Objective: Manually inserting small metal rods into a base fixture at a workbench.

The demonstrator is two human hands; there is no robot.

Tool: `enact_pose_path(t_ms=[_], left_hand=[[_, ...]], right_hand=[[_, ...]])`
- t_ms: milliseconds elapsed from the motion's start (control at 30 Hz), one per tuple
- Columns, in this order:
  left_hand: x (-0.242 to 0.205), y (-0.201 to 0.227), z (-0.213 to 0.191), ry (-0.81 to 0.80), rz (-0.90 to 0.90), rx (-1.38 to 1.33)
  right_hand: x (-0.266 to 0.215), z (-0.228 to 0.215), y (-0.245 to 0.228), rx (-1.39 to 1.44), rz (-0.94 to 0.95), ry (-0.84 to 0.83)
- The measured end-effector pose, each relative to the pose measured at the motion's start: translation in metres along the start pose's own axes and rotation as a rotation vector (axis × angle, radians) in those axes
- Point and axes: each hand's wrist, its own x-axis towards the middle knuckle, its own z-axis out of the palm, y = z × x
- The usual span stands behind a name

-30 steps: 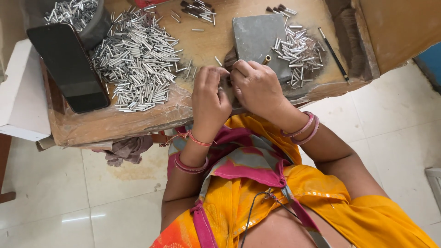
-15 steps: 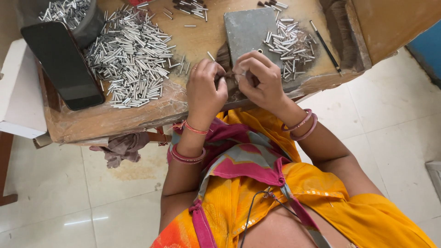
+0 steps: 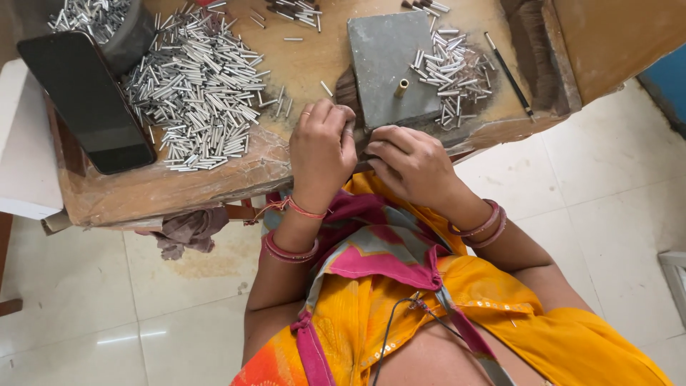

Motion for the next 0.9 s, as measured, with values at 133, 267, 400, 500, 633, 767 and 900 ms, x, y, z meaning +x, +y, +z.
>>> enact_pose_path(t_ms=[133,267,400,500,633,767,900], left_hand=[[-0.002,-0.003,0.003,0.025,-0.011,-0.04],[-0.003,-0.002,0.003,0.063,0.003,-0.07],[-0.005,-0.002,0.001,0.095,0.035,-0.098],[-0.007,-0.001,-0.001,0.084,0.029,-0.156],[-0.012,0.019,-0.024,-0.027,0.035,-0.399],[-0.013,0.037,-0.042,-0.254,0.167,-0.562],[-0.015,0.041,-0.037,-0.303,0.202,-0.556]], right_hand=[[-0.006,0.005,0.002,-0.009,0.004,0.002],[-0.018,0.02,0.004,-0.049,-0.002,0.099],[-0.028,0.038,0.011,-0.131,-0.056,0.226],[-0.026,0.037,0.008,-0.106,-0.054,0.256],[-0.027,0.018,0.006,0.127,0.072,0.244],[-0.044,0.003,0.02,0.706,0.374,0.107],[-0.068,0.005,0.038,1.438,0.708,-0.085]])
